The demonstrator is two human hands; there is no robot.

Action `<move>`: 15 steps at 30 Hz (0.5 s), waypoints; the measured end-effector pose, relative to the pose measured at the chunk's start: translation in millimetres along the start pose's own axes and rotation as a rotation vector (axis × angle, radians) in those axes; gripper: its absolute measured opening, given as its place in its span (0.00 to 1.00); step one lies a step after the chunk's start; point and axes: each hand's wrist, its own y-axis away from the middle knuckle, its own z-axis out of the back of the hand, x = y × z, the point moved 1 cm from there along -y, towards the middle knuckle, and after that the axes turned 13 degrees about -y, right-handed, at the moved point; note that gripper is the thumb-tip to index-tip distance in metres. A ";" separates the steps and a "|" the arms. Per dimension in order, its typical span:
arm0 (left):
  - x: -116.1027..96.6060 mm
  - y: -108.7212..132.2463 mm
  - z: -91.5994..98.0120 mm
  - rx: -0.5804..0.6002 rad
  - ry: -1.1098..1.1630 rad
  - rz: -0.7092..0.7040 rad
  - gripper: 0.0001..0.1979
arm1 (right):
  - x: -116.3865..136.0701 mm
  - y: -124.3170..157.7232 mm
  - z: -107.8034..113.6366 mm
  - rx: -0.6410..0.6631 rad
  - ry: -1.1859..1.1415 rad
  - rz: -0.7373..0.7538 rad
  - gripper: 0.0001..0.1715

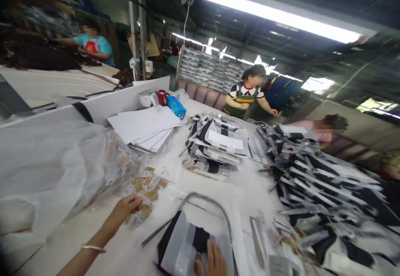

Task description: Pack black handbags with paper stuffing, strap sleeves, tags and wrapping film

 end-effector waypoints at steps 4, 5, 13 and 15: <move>-46.8 34.7 -10.0 0.042 0.323 0.061 0.21 | 57.2 -57.3 36.2 0.121 -0.441 -0.159 0.33; -56.5 42.3 -15.9 0.044 0.364 0.074 0.20 | 76.5 -74.8 44.2 0.156 -0.558 -0.224 0.31; -105.3 82.0 -54.9 0.380 0.548 -0.008 0.19 | 180.7 -156.2 74.0 0.480 -1.231 -0.599 0.38; -111.4 86.9 -54.8 0.472 0.586 -0.048 0.18 | 182.5 -156.3 74.8 0.514 -1.342 -0.674 0.39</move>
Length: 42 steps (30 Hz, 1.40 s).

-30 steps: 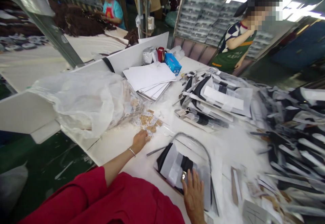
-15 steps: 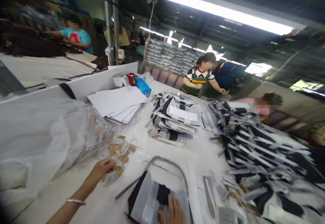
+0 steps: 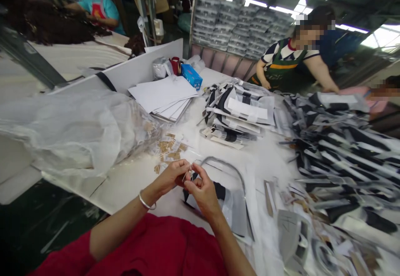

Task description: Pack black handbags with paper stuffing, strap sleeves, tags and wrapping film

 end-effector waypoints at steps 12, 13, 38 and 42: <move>-20.8 1.1 1.1 0.415 0.349 0.033 0.07 | 19.5 -1.8 3.6 0.133 -0.082 -0.095 0.33; -20.8 0.3 1.0 0.401 0.408 0.047 0.07 | 19.6 -1.9 1.9 0.123 -0.082 -0.094 0.32; 10.6 -2.3 11.2 0.147 0.321 0.009 0.09 | 25.2 22.4 -6.6 0.227 0.886 0.710 0.06; 9.5 -2.3 13.0 0.221 0.368 -0.039 0.10 | 26.6 30.5 -5.7 0.177 0.800 0.753 0.05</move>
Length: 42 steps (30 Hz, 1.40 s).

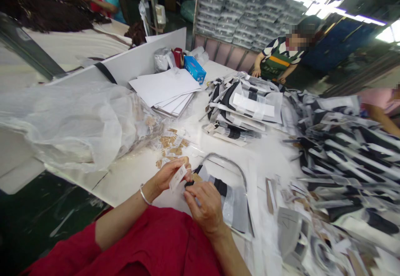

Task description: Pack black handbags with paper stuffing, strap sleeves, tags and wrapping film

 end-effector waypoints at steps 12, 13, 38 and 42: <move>2.6 0.7 -5.9 0.145 0.078 0.042 0.10 | -6.2 -16.8 -7.5 -0.237 -0.715 -0.888 0.31; 4.1 0.3 -6.3 0.130 0.036 0.046 0.09 | -6.8 -17.3 -10.9 -0.237 -0.750 -0.910 0.32; 56.5 -3.2 -19.3 0.370 -1.174 0.019 0.11 | -23.1 26.6 22.2 0.004 -0.309 -0.957 0.20; 60.0 -4.7 -17.8 0.306 -1.119 -0.020 0.15 | -30.1 28.5 23.6 -0.050 -0.204 -0.862 0.20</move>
